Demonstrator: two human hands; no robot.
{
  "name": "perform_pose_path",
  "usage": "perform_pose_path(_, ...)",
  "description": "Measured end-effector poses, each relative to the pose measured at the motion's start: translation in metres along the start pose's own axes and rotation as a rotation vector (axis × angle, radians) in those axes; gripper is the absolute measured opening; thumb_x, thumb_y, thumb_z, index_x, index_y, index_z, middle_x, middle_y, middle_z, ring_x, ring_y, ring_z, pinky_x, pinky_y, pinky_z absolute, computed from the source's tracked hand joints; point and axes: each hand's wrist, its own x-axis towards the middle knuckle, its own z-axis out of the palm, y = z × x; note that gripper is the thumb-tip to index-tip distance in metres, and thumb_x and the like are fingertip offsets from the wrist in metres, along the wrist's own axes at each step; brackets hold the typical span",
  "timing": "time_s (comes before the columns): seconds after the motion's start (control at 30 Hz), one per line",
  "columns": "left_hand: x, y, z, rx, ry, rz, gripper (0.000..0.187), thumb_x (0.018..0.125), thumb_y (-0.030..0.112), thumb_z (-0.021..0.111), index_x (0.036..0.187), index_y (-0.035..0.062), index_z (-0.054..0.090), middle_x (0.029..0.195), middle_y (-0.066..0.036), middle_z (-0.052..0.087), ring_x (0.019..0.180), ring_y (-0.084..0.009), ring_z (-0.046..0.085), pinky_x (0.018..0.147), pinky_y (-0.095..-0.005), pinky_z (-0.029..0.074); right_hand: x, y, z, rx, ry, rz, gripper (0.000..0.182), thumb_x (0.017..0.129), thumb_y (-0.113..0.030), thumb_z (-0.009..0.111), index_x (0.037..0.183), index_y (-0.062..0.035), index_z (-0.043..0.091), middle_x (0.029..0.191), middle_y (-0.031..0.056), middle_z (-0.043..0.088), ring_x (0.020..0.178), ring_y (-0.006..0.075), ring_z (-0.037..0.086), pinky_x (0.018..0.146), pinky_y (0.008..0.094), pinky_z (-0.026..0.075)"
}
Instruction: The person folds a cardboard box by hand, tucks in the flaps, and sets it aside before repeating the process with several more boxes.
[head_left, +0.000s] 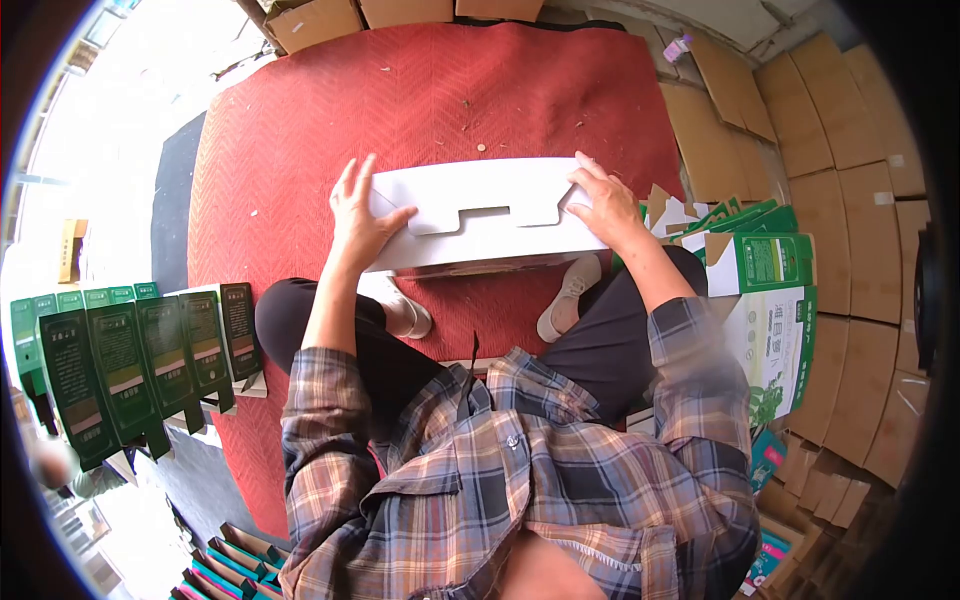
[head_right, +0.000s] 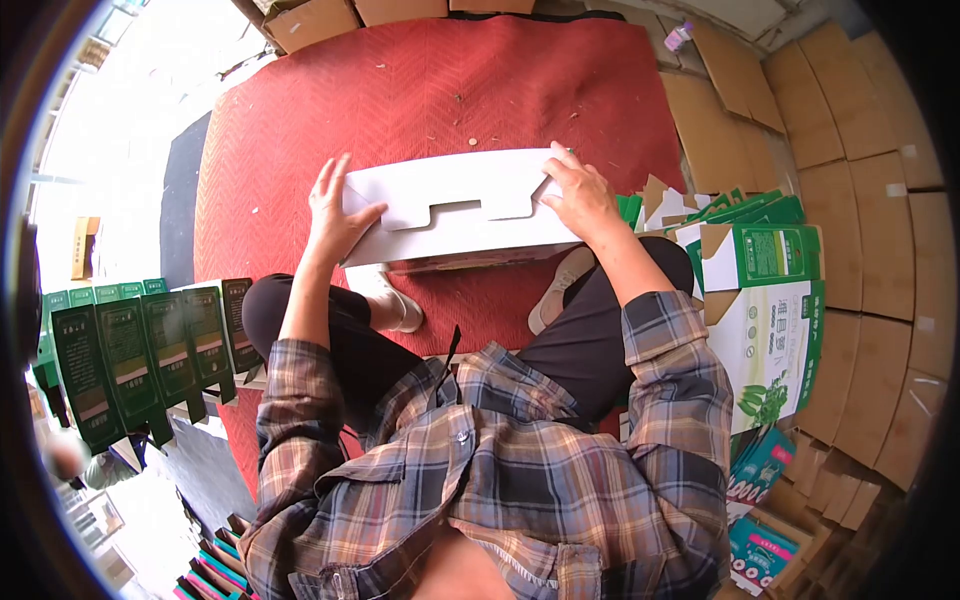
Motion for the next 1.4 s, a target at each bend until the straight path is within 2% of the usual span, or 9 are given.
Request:
perform_pose_path(0.6,-0.005,0.026,0.018,0.261,-0.115,-0.191,0.078,0.055,0.027,0.085,0.123,0.0200,0.048,0.134,-0.011,0.036,0.120,-0.0342,0.040,0.091,-0.0443,0.049,0.016,-0.037,0.015,-0.211,-0.027,0.257,0.073,0.063,-0.035,0.082,0.123,-0.0139,0.046,0.126,0.0069,0.039,0.108,0.0320,0.051,0.084,0.0475,0.049)
perform_pose_path(0.77,0.001,-0.025,0.017,-0.055,0.116,-0.168,0.046,0.077,0.038,0.072,0.108,0.0072,0.058,0.093,-0.011,0.059,0.093,-0.0279,0.055,0.075,-0.0381,0.049,0.025,0.031,0.032,0.376,0.161,0.204,0.045,0.081,-0.044,0.066,0.107,-0.0081,0.058,0.091,0.0073,0.059,0.076,0.0256,0.058,0.065,0.0369,0.049)
perform_pose_path(0.87,0.000,-0.050,0.000,-0.665,-0.064,-0.902,0.051,0.087,0.051,0.058,0.109,0.0043,0.059,0.077,-0.008,0.059,0.069,-0.0200,0.056,0.059,-0.0330,0.046,0.016,0.050,0.027,0.966,-0.128,0.799,0.047,0.090,-0.048,0.051,0.096,-0.0030,0.061,0.075,0.0072,0.060,0.062,0.0203,0.055,0.056,0.0333,0.044)
perform_pose_path(0.93,-0.006,-0.079,0.011,-0.709,-0.379,-1.025,0.060,0.087,0.055,0.055,0.118,0.0047,0.055,0.085,-0.011,0.061,0.070,-0.0217,0.057,0.057,-0.0359,0.047,0.006,0.049,0.034,0.865,-0.241,0.907,0.052,0.092,-0.050,0.048,0.093,-0.0002,0.060,0.078,0.0074,0.059,0.058,0.0154,0.051,0.052,0.0320,0.041)
perform_pose_path(1.0,-0.017,-0.065,0.018,-0.806,-0.402,-1.137,0.063,0.087,0.052,0.057,0.114,-0.0048,0.055,0.094,-0.017,0.062,0.077,-0.0230,0.060,0.064,-0.0416,0.049,0.006,0.059,0.057,0.734,-0.443,0.881,0.068,0.088,-0.055,0.051,0.114,0.0078,0.057,0.106,0.0235,0.063,0.098,0.0322,0.061,0.084,0.0458,0.047)
perform_pose_path(1.1,-0.014,-0.072,0.004,-0.843,-0.608,-1.039,0.059,0.089,0.042,0.057,0.117,-0.0100,0.052,0.105,-0.022,0.061,0.088,-0.0262,0.062,0.072,-0.0393,0.050,0.001,0.064,0.052,0.962,-0.509,0.807,0.073,0.087,-0.055,0.052,0.119,0.0109,0.054,0.121,0.0284,0.055,0.119,0.0372,0.050,0.099,0.0508,0.037)
perform_pose_path(1.2,-0.016,-0.046,-0.024,-0.710,-0.629,-0.871,0.056,0.088,0.024,0.061,0.126,-0.0126,0.043,0.117,-0.025,0.056,0.099,-0.0284,0.061,0.080,-0.0345,0.050,0.007,0.064,0.041,0.846,-0.529,0.732,0.064,0.089,-0.053,0.052,0.109,0.0072,0.061,0.109,0.0213,0.063,0.101,0.0314,0.062,0.084,0.0461,0.048)
perform_pose_path(1.27,-0.021,-0.054,-0.021,-0.787,-0.429,-0.759,0.061,0.084,0.010,0.062,0.134,-0.0126,0.035,0.122,-0.025,0.053,0.105,-0.0271,0.059,0.082,-0.0305,0.051,0.008,0.052,0.019,0.880,-0.366,0.744,0.050,0.093,-0.047,0.049,0.096,0.0001,0.064,0.082,0.0086,0.065,0.066,0.0164,0.063,0.052,0.0286,0.047)
perform_pose_path(1.4,-0.027,-0.027,-0.032,-0.980,-0.278,-0.659,0.069,0.083,0.005,0.062,0.142,-0.0021,0.028,0.124,-0.018,0.053,0.111,-0.0266,0.056,0.085,-0.0355,0.050,0.001,0.032,-0.011,1.096,-0.004,0.724,0.048,0.094,-0.045,0.048,0.106,0.0000,0.060,0.080,0.0036,0.063,0.063,0.0139,0.063,0.050,0.0270,0.050)
